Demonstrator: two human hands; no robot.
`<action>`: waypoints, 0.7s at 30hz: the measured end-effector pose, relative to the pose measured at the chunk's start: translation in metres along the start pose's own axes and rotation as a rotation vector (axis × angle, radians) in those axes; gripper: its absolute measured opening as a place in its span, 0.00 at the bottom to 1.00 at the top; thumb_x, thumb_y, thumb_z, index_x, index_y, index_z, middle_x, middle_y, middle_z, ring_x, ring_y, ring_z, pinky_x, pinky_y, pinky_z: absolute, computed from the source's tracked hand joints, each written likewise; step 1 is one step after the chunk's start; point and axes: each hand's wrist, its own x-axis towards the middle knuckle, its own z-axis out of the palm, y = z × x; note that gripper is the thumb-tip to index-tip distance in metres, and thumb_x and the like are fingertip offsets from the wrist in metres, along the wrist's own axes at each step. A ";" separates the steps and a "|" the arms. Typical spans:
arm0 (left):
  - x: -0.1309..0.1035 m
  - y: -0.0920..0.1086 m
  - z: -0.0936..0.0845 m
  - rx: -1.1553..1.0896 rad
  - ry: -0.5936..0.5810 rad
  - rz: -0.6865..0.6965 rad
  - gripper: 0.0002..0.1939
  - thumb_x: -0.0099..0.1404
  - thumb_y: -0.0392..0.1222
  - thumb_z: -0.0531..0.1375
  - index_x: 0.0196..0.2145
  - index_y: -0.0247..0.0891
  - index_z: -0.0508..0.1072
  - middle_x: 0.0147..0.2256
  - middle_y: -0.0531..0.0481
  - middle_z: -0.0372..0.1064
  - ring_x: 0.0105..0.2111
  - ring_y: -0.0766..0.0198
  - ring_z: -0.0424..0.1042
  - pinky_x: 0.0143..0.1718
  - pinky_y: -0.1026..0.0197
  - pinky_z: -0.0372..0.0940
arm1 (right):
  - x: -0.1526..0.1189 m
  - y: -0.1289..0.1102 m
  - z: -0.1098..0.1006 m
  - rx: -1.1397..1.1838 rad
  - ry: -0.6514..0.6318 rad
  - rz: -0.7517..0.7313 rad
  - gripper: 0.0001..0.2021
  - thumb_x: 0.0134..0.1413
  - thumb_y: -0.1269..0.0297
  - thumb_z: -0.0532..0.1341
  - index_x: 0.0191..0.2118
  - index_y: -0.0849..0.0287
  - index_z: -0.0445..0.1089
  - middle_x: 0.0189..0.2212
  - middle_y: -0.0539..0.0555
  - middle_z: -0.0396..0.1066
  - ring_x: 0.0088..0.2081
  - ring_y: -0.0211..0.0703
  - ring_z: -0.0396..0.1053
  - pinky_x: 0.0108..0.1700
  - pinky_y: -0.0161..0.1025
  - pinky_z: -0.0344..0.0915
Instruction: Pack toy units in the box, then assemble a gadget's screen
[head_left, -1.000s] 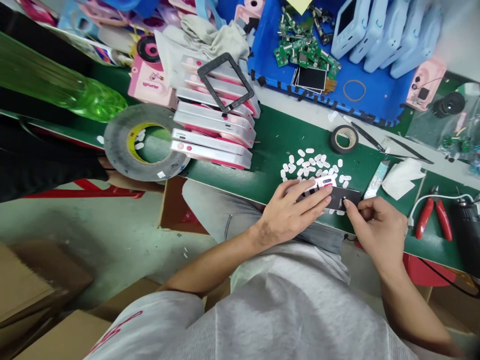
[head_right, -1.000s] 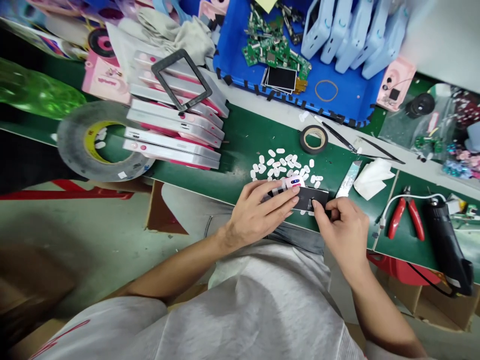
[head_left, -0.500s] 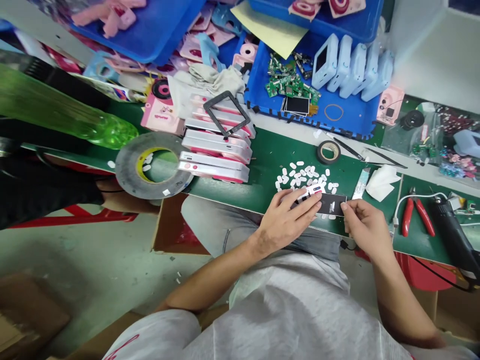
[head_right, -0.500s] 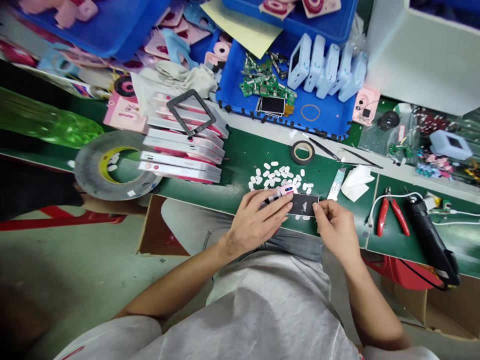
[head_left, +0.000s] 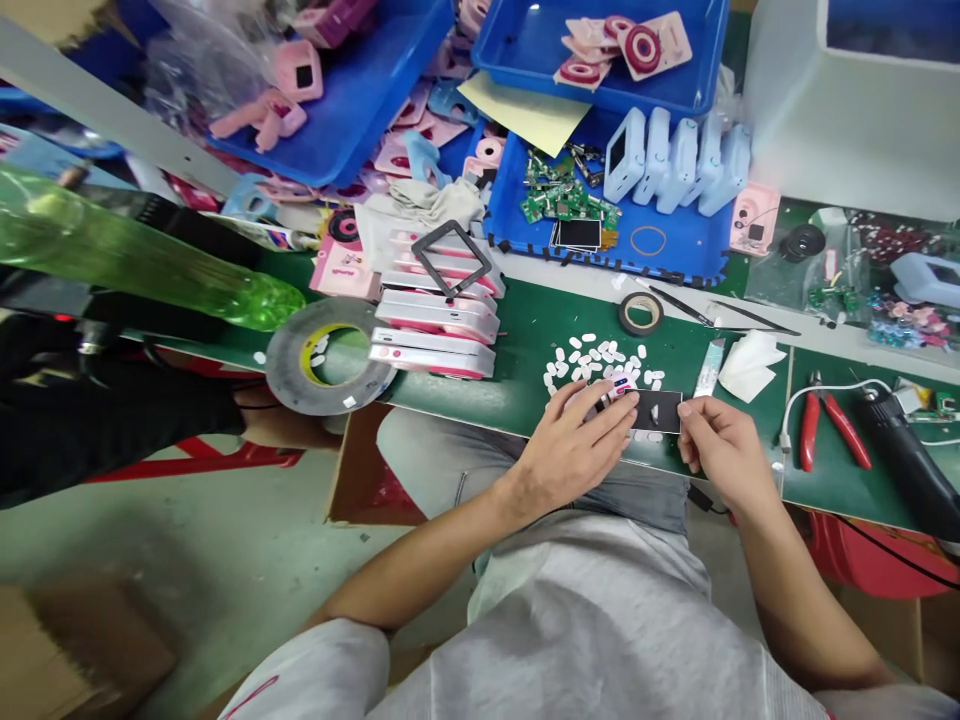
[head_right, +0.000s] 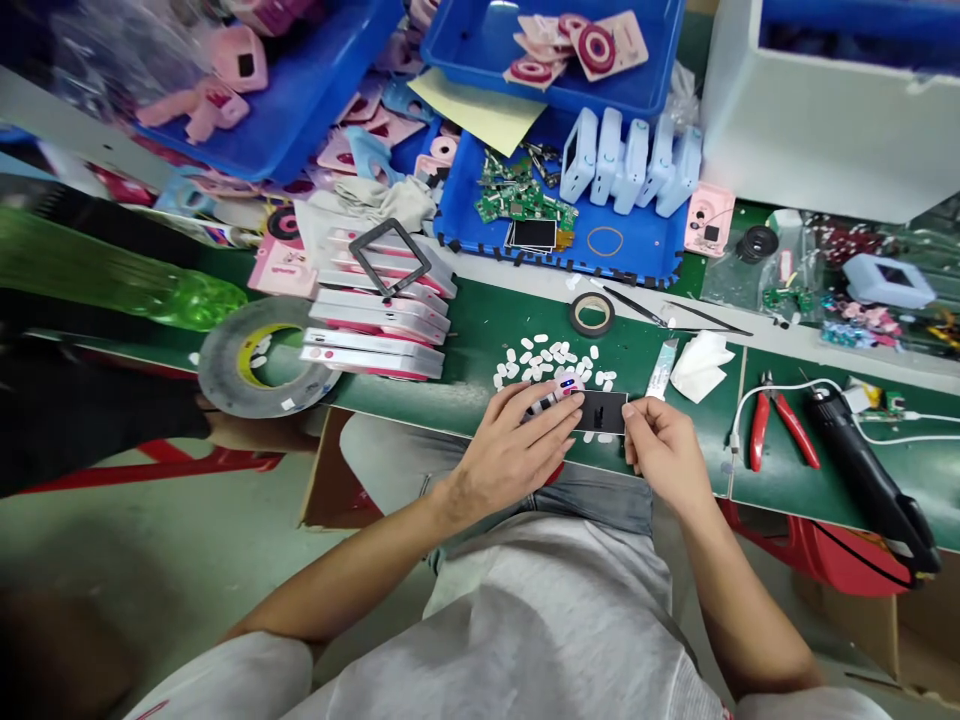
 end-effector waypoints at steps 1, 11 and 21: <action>0.000 0.000 0.000 -0.010 -0.007 -0.004 0.14 0.73 0.37 0.59 0.54 0.34 0.76 0.58 0.45 0.75 0.58 0.49 0.70 0.60 0.44 0.64 | 0.000 0.001 -0.001 0.002 -0.005 -0.002 0.28 0.50 0.34 0.67 0.26 0.56 0.66 0.14 0.46 0.63 0.15 0.33 0.58 0.17 0.31 0.56; 0.016 0.006 -0.002 -0.086 0.102 -0.013 0.10 0.72 0.37 0.58 0.47 0.31 0.75 0.49 0.43 0.79 0.52 0.54 0.75 0.57 0.49 0.69 | 0.002 0.006 -0.001 -0.012 -0.012 -0.035 0.30 0.50 0.29 0.64 0.27 0.57 0.67 0.14 0.46 0.63 0.15 0.34 0.59 0.17 0.32 0.57; 0.027 0.010 -0.001 -0.097 0.023 0.010 0.15 0.71 0.32 0.56 0.54 0.30 0.71 0.54 0.45 0.78 0.55 0.52 0.73 0.60 0.48 0.69 | 0.001 0.011 -0.003 -0.055 -0.026 -0.069 0.29 0.55 0.31 0.61 0.29 0.57 0.68 0.15 0.47 0.64 0.16 0.35 0.60 0.19 0.32 0.58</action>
